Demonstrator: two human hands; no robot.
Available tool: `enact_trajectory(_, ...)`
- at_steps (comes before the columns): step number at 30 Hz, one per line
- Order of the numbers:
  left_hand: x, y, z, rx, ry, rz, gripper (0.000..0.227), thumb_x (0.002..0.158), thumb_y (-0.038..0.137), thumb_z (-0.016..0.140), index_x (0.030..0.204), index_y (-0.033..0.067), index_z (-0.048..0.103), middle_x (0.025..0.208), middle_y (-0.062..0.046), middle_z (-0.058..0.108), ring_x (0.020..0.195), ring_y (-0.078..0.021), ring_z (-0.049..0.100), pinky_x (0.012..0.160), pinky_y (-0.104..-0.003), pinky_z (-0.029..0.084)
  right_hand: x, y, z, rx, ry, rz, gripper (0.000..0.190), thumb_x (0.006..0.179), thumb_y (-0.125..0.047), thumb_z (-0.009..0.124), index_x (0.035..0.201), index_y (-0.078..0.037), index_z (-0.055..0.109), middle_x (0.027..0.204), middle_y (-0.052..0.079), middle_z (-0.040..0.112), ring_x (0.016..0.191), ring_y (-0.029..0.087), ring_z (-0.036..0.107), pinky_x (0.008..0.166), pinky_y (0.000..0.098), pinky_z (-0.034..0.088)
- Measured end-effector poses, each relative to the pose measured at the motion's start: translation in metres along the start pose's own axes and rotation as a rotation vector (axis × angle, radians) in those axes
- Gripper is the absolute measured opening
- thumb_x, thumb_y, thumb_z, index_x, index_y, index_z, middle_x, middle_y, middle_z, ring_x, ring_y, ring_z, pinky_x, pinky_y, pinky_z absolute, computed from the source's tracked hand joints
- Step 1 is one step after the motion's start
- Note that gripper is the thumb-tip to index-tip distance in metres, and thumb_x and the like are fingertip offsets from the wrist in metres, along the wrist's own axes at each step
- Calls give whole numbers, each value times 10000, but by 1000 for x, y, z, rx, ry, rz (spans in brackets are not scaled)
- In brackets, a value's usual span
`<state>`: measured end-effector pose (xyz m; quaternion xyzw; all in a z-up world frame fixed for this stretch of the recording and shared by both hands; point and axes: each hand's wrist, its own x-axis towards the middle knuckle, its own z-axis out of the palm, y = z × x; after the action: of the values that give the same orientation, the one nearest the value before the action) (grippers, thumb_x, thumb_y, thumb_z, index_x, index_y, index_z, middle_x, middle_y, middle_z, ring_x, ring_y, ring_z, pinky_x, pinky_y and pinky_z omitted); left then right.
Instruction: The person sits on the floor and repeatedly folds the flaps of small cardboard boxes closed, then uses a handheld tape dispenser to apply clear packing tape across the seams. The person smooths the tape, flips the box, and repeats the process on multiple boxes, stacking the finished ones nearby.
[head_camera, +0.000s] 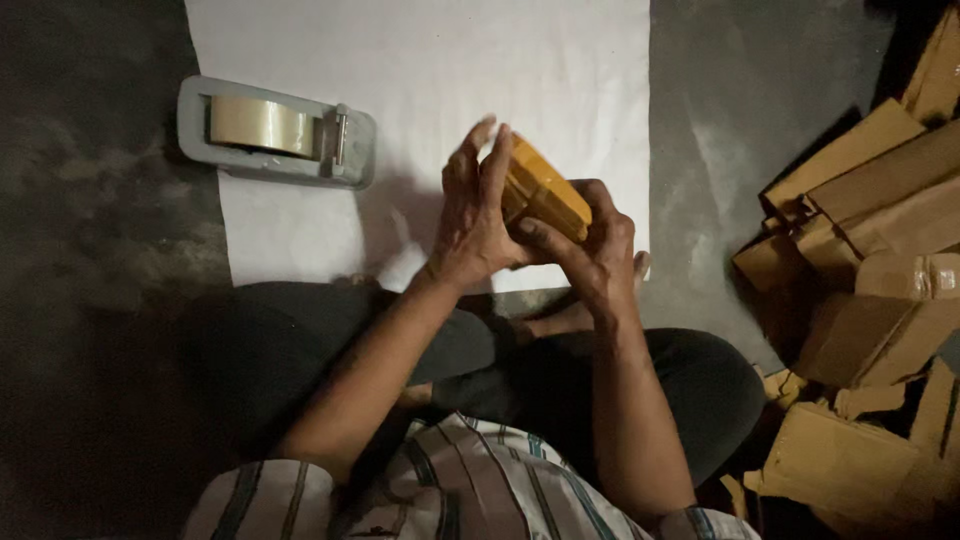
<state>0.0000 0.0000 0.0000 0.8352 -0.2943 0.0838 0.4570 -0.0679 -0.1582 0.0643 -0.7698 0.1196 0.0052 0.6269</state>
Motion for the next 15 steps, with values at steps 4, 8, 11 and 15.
enact_trajectory(4,10,-1,-17,9,-51,168,1222,610,607,974,1576,310,287,1628,-222,181,1502,-443,299,1209,-587,437,3,-6,3,15,-50,-1,643,902,-298,804,1346,65,514,1141,246,734,1006,333,797,825,418,640)
enact_trajectory(8,-6,7,-23,67,-29,155,935,768,459,1013,1496,275,456,1573,-147,280,1462,-377,395,1184,-482,517,0,-1,7,73,-28,-125,630,938,-311,760,1365,57,479,1174,202,672,1041,297,730,850,404,649)
enact_trajectory(11,-15,7,-18,81,37,158,896,793,390,1026,1477,265,461,1489,-116,324,1389,-356,438,1149,-465,533,-6,12,16,59,18,-91,500,993,-313,742,1300,35,555,1124,183,726,1011,272,757,854,360,663)
enact_trajectory(15,-16,2,-22,77,-17,122,933,632,307,1005,1410,245,493,1417,-141,372,1293,-374,471,1070,-467,546,0,24,18,-66,74,17,491,931,-351,746,1242,-1,598,1105,190,751,1026,246,769,843,335,645)
